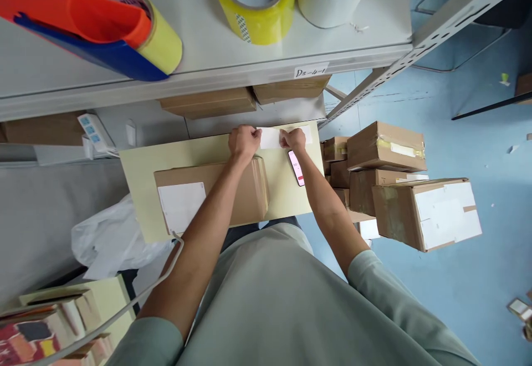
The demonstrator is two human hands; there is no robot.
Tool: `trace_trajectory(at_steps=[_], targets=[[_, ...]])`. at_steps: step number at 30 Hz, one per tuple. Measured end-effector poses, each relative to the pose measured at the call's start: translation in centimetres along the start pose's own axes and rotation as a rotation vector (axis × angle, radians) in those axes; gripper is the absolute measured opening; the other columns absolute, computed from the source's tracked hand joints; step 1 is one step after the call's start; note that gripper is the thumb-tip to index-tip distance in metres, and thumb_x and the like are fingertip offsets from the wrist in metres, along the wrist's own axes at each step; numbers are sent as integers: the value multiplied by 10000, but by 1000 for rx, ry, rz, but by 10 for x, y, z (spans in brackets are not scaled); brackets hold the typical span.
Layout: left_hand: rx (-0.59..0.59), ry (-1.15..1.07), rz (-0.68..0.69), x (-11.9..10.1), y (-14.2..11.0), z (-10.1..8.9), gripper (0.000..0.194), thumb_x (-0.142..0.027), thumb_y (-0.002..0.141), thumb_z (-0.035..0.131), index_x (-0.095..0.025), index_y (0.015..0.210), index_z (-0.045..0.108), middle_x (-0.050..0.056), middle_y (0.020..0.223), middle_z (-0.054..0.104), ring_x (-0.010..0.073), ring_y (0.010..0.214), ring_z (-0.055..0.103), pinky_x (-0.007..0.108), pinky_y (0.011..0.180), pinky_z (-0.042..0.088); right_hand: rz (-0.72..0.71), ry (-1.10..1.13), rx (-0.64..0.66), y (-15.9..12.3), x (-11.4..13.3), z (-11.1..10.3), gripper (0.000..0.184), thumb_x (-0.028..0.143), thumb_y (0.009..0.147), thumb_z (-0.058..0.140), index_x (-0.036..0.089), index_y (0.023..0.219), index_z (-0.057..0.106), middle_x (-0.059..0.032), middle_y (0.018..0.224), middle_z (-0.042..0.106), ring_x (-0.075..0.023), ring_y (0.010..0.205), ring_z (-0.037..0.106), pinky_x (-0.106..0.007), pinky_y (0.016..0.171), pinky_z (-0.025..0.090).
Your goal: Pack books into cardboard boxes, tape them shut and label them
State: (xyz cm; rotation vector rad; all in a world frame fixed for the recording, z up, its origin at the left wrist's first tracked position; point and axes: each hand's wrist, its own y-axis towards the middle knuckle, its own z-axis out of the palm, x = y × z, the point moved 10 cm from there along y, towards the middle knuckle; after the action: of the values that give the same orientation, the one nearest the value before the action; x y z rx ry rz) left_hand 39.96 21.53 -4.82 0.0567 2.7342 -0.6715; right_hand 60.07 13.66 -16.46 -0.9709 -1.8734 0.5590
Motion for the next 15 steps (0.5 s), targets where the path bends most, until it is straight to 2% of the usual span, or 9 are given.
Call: trace_trajectory(at_steps=[9,15], targets=[[-24,-38,5,-1,1,-1,336,-431,1042,622,-203,1100,861,134,1150,858,290,1057,766,381,974,537,123,193,-1,4,-8,1,346,403,1041,761,227,748,701,-28,634,758,-196,576,760,-272,754,637],[-4,-50,-3,5,4,4,300,-403,1029,628,-215,1074,858,149,1164,857,298,1061,770,383,976,535,122,129,-20,6,-8,1,405,427,1052,742,225,705,685,-39,659,768,-179,574,750,-280,834,623]])
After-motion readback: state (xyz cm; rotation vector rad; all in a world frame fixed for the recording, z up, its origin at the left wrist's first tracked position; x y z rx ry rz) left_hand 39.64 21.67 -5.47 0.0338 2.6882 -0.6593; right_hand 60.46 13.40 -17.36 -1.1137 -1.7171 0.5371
